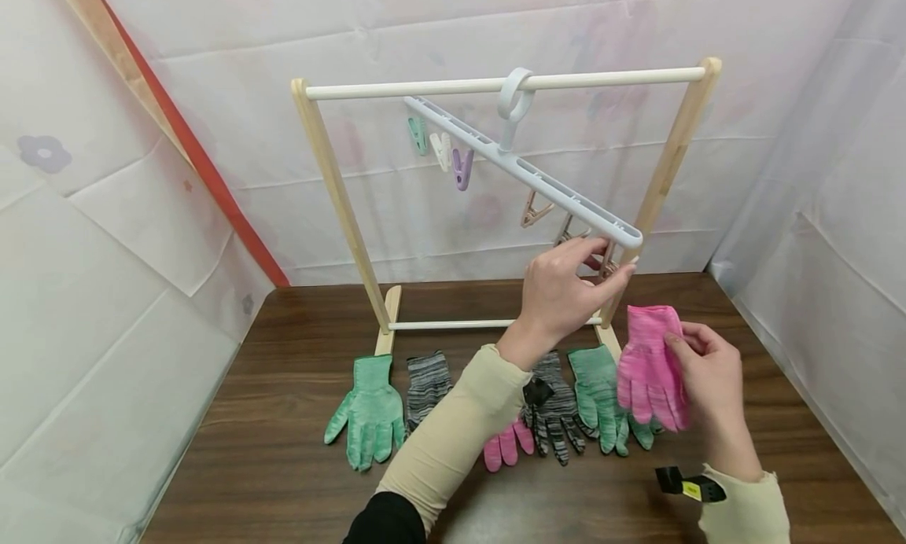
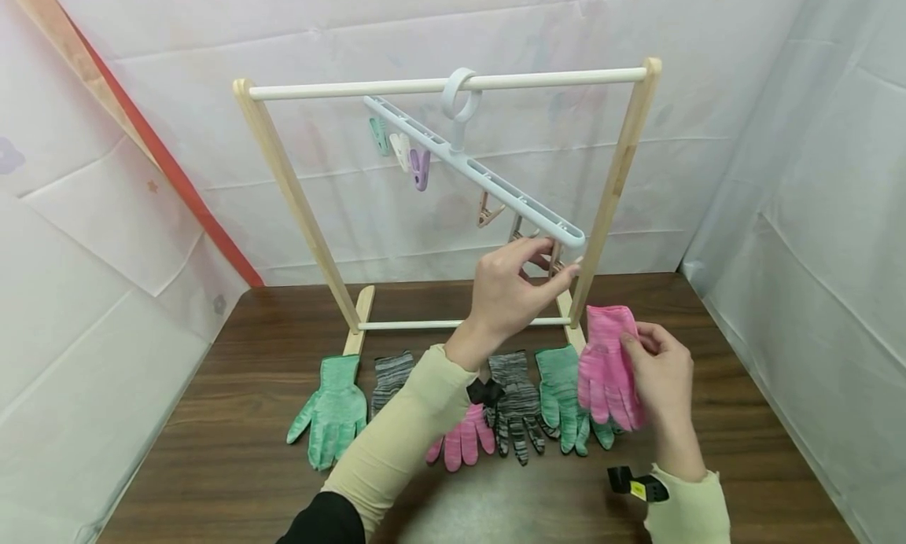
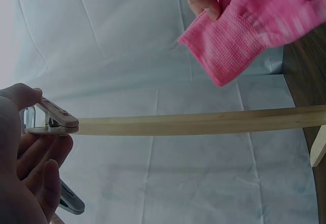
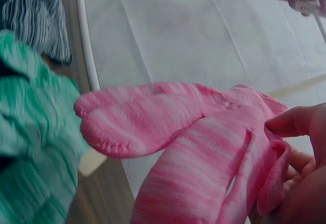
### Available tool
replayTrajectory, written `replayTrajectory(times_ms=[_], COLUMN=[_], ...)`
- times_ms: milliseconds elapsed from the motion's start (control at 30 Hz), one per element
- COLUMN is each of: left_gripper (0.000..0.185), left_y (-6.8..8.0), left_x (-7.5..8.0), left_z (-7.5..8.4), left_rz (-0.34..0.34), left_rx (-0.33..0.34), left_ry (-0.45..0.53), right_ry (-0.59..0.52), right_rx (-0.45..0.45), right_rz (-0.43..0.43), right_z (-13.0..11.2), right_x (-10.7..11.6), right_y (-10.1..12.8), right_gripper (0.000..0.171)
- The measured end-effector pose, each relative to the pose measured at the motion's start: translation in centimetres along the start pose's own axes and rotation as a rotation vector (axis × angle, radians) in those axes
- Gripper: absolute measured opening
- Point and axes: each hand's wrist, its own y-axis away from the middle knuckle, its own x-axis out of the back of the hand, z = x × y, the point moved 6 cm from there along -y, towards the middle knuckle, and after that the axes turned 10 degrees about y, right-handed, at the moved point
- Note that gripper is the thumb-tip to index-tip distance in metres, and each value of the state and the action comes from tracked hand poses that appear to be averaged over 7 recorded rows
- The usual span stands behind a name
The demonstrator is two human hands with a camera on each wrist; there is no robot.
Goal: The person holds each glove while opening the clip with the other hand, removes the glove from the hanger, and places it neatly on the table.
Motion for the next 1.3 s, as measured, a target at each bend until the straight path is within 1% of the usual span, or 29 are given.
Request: replayTrajectory(times_ms=[167, 333, 400, 567, 667, 733, 933, 1067, 1167, 1267, 1300], left_gripper=[0.027, 0.027, 0.027, 0.026, 0.027, 0.027, 0.028, 0.029, 0.030, 0.030, 0.030], left_y=[0.0, 0.0, 0.0, 0.1, 0.1, 0.1, 0.2, 0.2, 0.2, 0.3, 0.3], left_x=[0.1, 0.1, 0.2, 0.2, 0.2, 0.2, 0.2, 0.3, 0.3, 0.3, 0.3], left_z=[0.1, 0.1, 0.1, 0.1, 0.1, 0.1, 0.0, -0.1, -0.1, -0.1, -0.1], left_rz=[-0.001, -0.008, -0.010, -0.012, -0.011, -0.013, -0.017, -0.019, -0.018, -0.016, -0.014], left_rx=[-0.003, -0.004, -0.007, -0.015, -0.018, -0.018, -0.015, -0.013, -0.014, -0.016, -0.017], left_ry=[-0.003, 0.000, 0.000, 0.005, 0.008, 0.010, 0.008, 0.007, 0.006, 0.005, 0.005], right_ry=[0.043, 0.064, 0.057, -0.033, -0.050, -0.031, 0.070, 0.122, 0.153, 0.209, 0.228], right_rx=[0.022, 0.057, 0.062, 0.049, 0.038, 0.035, 0.043, 0.034, 0.024, 0.024, 0.023], right_rz=[-0.045, -0.134, -0.174, -0.263, -0.293, -0.304, -0.342, -0.371, -0.398, -0.436, -0.453], right_z=[1.0, 2.0, 2.5, 3.6, 4.1, 4.4, 5.4, 6.5, 7.4, 8.2, 8.5], right_x=[1.0, 1.7, 1.8, 2.0, 2.0, 2.0, 1.5, 0.9, 0.3, -0.4, -0.6], right_y=[-0.5, -1.3, -1.6, -2.4, -2.8, -3.1, -3.9, -4.7, -5.3, -5.6, -5.7], right_gripper=[0.013, 0.007, 0.004, 0.003, 0.003, 0.004, 0.004, 0.013, 0.032, 0.050, 0.054])
